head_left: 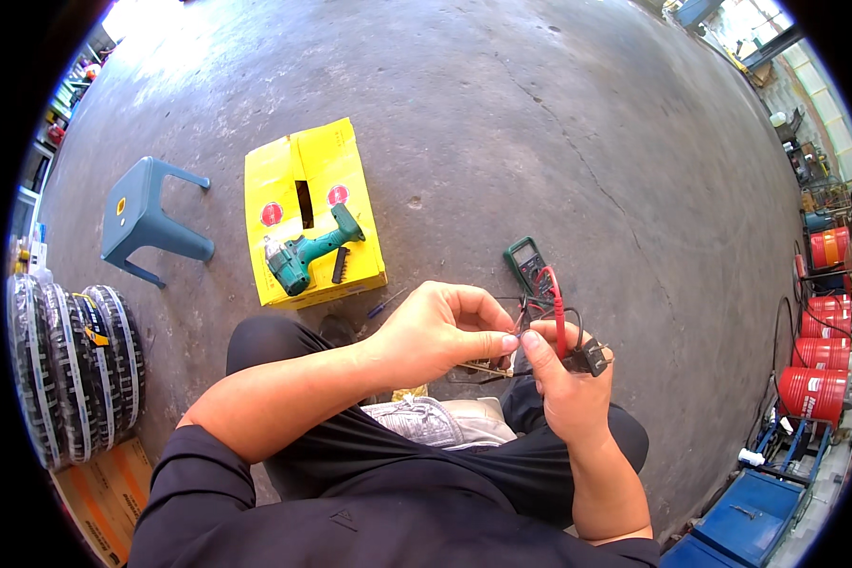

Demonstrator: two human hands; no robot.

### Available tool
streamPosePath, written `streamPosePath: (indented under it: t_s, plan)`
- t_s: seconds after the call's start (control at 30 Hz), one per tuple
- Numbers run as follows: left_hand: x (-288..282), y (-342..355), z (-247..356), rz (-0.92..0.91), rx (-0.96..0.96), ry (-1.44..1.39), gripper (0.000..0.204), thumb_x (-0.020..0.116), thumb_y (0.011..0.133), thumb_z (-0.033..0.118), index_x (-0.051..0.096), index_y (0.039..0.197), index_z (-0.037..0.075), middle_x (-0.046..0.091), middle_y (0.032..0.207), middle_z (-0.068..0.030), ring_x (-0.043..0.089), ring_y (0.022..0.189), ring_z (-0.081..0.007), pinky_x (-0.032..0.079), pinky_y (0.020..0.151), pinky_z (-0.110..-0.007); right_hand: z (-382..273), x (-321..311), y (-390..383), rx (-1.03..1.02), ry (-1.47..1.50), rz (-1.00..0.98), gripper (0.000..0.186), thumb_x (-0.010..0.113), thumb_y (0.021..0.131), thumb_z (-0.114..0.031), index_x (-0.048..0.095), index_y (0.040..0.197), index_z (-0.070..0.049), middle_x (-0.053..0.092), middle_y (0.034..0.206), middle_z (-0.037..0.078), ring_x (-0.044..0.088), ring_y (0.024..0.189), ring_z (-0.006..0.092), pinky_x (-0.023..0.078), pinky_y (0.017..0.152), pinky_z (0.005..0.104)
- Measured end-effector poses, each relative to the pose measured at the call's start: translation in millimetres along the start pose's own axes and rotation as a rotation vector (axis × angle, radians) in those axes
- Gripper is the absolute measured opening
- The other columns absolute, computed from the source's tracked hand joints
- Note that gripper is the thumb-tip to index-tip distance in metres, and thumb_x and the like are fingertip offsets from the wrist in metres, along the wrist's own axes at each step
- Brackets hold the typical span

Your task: The person disassembles a black electronic casing to expose a circuit board, then uses the probes of a multimeter to touch different contact points on the board and its connected wiring.

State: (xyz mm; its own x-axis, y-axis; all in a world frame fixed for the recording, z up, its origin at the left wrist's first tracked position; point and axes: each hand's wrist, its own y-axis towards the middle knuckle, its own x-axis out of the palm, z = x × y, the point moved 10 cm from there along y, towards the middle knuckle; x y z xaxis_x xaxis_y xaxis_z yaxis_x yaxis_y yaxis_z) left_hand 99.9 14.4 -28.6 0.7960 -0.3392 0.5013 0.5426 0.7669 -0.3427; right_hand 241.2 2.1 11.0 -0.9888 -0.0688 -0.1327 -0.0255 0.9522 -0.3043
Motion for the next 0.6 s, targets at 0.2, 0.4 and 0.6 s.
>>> streamPosePath:
  t_s: [0.2,0.4,0.6]
  plan:
    - [9,0,-1,-0.123,-0.065,-0.042,0.012,0.071,0.092,0.005,0.067,0.1,-0.002,0.072,0.091,-0.0101,0.071,0.086,-0.0162,0.057,0.082,-0.03,-5,-8,0,-0.134,-0.06,0.073,0.008,0.067,0.095,-0.008,0.069,0.094,0.0,0.059,0.072,-0.005,0.048,0.065,0.0034,0.038,0.057,0.0231]
    - [9,0,-1,-0.125,-0.079,-0.031,0.013,0.072,0.091,0.004,0.068,0.102,-0.001,0.073,0.091,-0.0095,0.071,0.086,-0.0161,0.056,0.083,-0.03,0,-14,2,-0.108,0.008,0.147,0.01,0.065,0.096,-0.01,0.067,0.093,0.0,0.057,0.072,-0.006,0.047,0.064,0.0033,0.037,0.056,0.0236]
    - [8,1,-2,-0.112,-0.087,-0.069,0.011,0.071,0.091,0.003,0.068,0.101,0.0,0.073,0.093,-0.0107,0.071,0.088,-0.017,0.056,0.083,-0.029,1,-18,4,-0.029,0.087,0.111,0.011,0.064,0.097,-0.01,0.067,0.094,-0.001,0.056,0.072,-0.006,0.046,0.064,0.0027,0.036,0.057,0.023]
